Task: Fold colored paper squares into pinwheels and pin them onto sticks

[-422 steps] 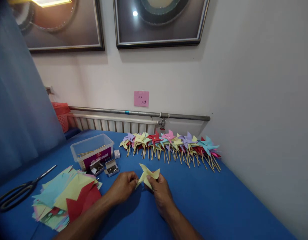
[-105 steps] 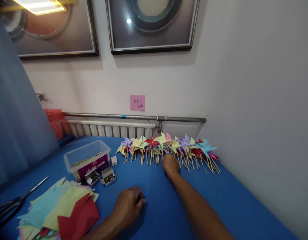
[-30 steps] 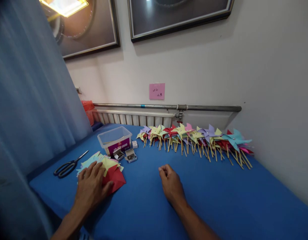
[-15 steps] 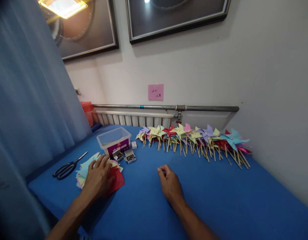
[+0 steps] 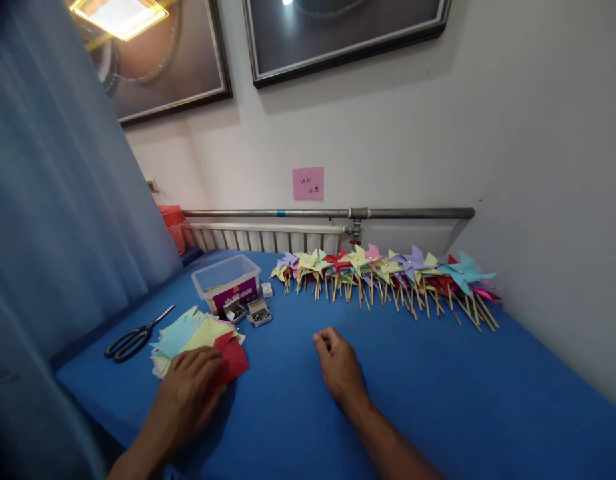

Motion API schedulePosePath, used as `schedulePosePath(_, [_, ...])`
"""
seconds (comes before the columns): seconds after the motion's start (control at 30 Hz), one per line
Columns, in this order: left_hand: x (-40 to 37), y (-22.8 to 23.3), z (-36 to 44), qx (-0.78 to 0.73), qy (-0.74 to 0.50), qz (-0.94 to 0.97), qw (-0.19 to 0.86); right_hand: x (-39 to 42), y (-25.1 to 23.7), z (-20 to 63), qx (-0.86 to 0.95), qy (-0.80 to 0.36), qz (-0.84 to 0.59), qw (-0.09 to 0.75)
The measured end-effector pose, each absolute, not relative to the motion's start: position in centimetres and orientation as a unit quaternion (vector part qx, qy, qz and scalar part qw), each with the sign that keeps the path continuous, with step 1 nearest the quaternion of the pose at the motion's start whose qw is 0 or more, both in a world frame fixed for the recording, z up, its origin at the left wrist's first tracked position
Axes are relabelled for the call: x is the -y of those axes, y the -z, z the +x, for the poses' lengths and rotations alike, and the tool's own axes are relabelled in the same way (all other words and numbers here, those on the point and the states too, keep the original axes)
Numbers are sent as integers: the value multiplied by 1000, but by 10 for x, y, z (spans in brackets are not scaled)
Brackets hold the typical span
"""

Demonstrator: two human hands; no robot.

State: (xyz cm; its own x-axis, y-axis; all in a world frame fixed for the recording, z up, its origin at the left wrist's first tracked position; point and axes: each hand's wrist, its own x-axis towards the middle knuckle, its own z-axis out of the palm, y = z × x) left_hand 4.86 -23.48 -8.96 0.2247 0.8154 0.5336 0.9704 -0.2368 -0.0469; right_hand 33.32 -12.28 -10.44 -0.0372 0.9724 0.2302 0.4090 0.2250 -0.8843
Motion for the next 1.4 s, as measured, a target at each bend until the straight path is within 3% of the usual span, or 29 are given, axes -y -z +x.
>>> schedulePosePath(0.23, [235,112,58,604,211,-731,239,124,104,333,638,-320,-534,453])
schedulePosePath(0.5, [247,107,73,558,357,-712,234,124,102,333,645,-320,-542,435])
schedulePosePath(0.57, [245,97,82,569,428,-685,155,124,102,333,649,-316,-539,434])
schedulePosePath(0.67, [224,76,99,612,528,-578,-116,122,106,334,648,-336,-523,440])
schedulePosePath(0.73, [199,64,112,586,576,-492,-287,119,110,333,629,-393,-493,454])
schedulePosePath(0.83, [157,55,137,542,594,-416,-424,116,112,329,557,-501,-432,502])
schedulePosePath(0.93, [123,56,164,538,573,-392,-478,115,107,327,486,-594,-361,531])
schedulePosePath(1.07, [99,66,193,524,562,-368,-523,114,97,332,437,-628,-316,562])
schedulePosePath(1.27, [93,86,202,487,575,-377,-539,107,107,341,437,-566,-403,571])
schedulePosePath(1.4, [96,89,198,425,544,-365,-625,103,117,341,456,-544,-420,565])
